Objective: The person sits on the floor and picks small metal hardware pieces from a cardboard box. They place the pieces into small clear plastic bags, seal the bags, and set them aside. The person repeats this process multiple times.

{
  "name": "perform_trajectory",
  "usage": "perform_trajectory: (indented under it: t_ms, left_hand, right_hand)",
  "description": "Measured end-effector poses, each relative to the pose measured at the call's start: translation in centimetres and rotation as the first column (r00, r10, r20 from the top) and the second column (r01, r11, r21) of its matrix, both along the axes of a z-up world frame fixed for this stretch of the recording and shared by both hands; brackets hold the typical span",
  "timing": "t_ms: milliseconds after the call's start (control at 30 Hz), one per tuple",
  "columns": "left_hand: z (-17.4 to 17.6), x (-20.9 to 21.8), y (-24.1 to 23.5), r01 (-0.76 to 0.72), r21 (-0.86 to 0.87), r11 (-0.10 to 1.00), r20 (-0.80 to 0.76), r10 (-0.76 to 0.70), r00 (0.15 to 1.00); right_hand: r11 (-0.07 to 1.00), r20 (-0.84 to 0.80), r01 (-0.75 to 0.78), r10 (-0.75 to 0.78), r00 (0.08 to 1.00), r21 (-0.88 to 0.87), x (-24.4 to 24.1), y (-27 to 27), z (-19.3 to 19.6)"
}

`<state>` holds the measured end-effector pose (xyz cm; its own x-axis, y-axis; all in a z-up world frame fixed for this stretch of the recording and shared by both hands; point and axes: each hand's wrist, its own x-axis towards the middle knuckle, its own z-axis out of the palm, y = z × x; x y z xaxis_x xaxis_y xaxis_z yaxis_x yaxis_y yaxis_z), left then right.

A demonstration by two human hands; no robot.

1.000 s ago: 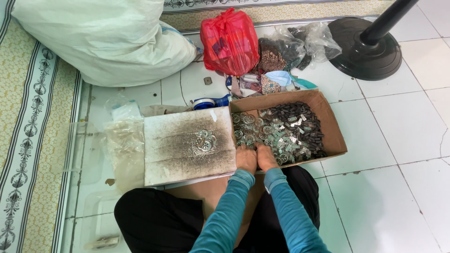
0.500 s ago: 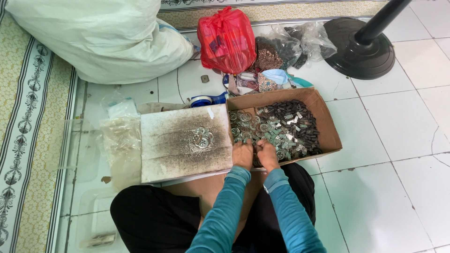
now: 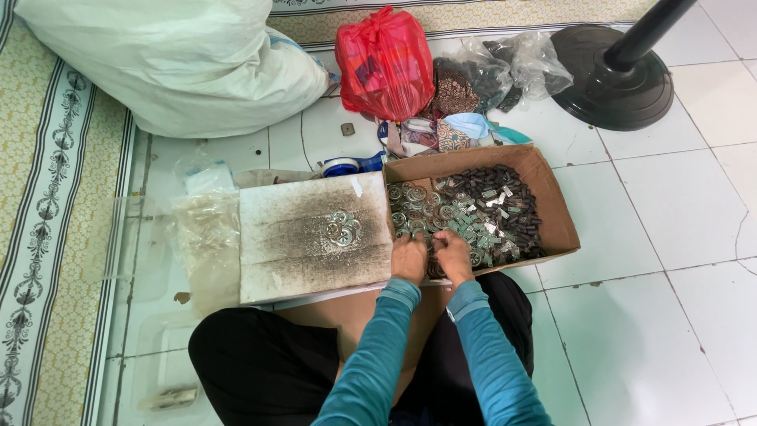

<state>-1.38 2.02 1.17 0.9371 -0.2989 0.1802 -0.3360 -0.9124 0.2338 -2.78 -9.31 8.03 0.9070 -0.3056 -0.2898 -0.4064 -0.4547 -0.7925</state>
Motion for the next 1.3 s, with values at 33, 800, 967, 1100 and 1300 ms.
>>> perform_trajectory:
  t_ms: [33, 800, 967, 1100, 1300]
  left_hand:
    - [-0.2, 0.0, 0.0, 0.003, -0.005, 1.0, 0.005, -0.002, 1.0]
    - [9.1, -3.1, 11.7, -0.427, -0.637, 0.642, -0.142, 0.447, 0.883]
    - [7.3, -3.1, 14.9, -0.474, -0.549, 0.688, -0.021, 0.556, 0.831]
    - [7.0, -3.3, 16.0, -0.469, -0.549, 0.692, -0.009, 0.556, 0.831]
    - [6.2, -3.6, 18.0, -0.453, -0.607, 0.653, -0.04, 0.544, 0.838]
  right_hand:
    - [0.998, 0.009, -0.022, 0.023, 1.0, -0.054, -0.3, 0.3, 1.1]
    - [0.985, 0.311, -0.169, 0.168, 0.936, -0.022, 1.1, 11.1, 3.3]
    - [0.922, 0.316, -0.287, 0.362, 0.877, -0.259, 2.0, 13.5, 2.8]
    - [0.877, 0.299, -0.254, 0.392, 0.87, -0.408, 2.8, 13.4, 1.0]
    - [0.812, 0.417, -0.216, 0.484, 0.77, -0.543, 1.0, 17.3, 4.1]
